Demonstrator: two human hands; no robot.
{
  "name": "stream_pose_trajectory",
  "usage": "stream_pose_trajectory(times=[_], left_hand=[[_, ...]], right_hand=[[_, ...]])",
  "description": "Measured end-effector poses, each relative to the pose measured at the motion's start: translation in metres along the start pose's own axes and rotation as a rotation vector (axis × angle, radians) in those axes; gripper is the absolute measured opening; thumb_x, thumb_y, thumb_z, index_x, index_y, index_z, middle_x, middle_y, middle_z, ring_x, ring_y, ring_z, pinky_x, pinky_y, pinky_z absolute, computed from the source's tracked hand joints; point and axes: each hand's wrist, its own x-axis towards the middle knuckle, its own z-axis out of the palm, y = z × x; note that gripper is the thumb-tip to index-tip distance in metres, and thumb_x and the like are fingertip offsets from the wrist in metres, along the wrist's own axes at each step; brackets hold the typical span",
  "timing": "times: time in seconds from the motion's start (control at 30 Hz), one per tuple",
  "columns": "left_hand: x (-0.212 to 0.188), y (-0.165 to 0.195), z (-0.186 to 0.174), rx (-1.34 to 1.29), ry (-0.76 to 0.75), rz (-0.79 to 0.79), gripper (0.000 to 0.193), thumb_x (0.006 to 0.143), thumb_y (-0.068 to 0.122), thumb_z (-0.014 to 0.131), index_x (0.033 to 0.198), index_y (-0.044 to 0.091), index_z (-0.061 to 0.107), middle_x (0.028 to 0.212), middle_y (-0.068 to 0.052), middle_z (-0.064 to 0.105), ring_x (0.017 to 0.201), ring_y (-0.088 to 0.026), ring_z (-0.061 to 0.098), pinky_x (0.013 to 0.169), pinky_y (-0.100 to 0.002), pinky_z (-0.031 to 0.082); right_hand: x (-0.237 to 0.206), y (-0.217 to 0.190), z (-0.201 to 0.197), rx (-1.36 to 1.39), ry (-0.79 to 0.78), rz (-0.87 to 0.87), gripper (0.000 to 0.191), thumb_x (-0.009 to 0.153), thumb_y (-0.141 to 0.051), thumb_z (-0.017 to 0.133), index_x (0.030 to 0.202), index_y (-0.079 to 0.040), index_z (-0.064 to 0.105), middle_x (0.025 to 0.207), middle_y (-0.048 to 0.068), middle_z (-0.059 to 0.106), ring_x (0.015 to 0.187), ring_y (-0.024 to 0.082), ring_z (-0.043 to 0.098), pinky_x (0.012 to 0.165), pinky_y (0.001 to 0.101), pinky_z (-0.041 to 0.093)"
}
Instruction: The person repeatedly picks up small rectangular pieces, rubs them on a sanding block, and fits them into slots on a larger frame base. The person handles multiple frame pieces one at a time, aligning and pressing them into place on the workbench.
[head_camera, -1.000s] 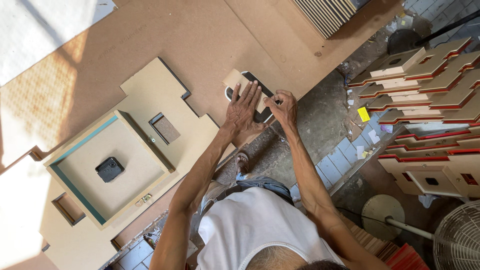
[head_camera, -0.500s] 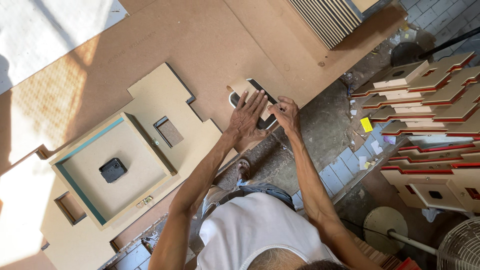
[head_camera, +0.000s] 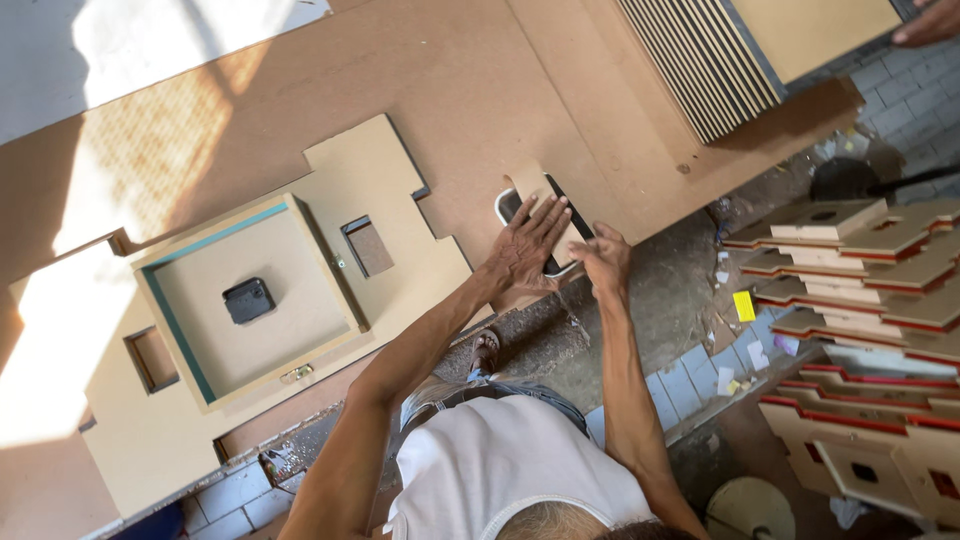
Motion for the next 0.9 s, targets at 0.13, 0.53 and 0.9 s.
stream_pose_trajectory(times=[0.13, 0.53, 0.9], left_hand=[[-0.001, -0.002, 0.003, 0.049, 0.020, -0.005, 0.125, 0.074, 0.096, 0.013, 0.160, 0.004, 0.020, 0.169, -0.014, 0.017, 0.157, -0.029, 0.016, 0.127, -0.050, 0.004], [-0.010, 0.012, 0.020, 0.233, 0.237, 0.114, 0.087, 0.100, 0.068, 0.033, 0.164, 0.009, 0.026, 0.171, -0.009, 0.025, 0.160, -0.023, 0.019, 0.135, -0.044, 0.007], [0.004, 0.023, -0.004, -0.028, 0.058, -0.124, 0.095, 0.098, 0.072, 0.011, 0.158, 0.000, 0.022, 0.167, -0.019, 0.022, 0.157, -0.029, 0.016, 0.129, -0.043, 0.005]], right_hand=[[-0.025, 0.024, -0.034, 0.056, -0.038, 0.034, 0.013, 0.070, -0.005, 0.083, 0.078, 0.002, 0.076, 0.151, 0.030, 0.049, 0.136, 0.038, 0.055, 0.108, 0.0455, 0.049], [-0.117, 0.096, -0.134, 0.132, 0.005, 0.202, 0.019, 0.069, -0.009, 0.086, 0.078, 0.004, 0.076, 0.141, 0.028, 0.059, 0.140, 0.032, 0.051, 0.113, 0.0463, 0.040], [-0.112, 0.114, -0.138, 0.254, -0.088, 0.206, 0.015, 0.073, -0.008, 0.084, 0.076, 0.004, 0.075, 0.132, 0.025, 0.067, 0.121, 0.027, 0.063, 0.105, 0.0380, 0.045]])
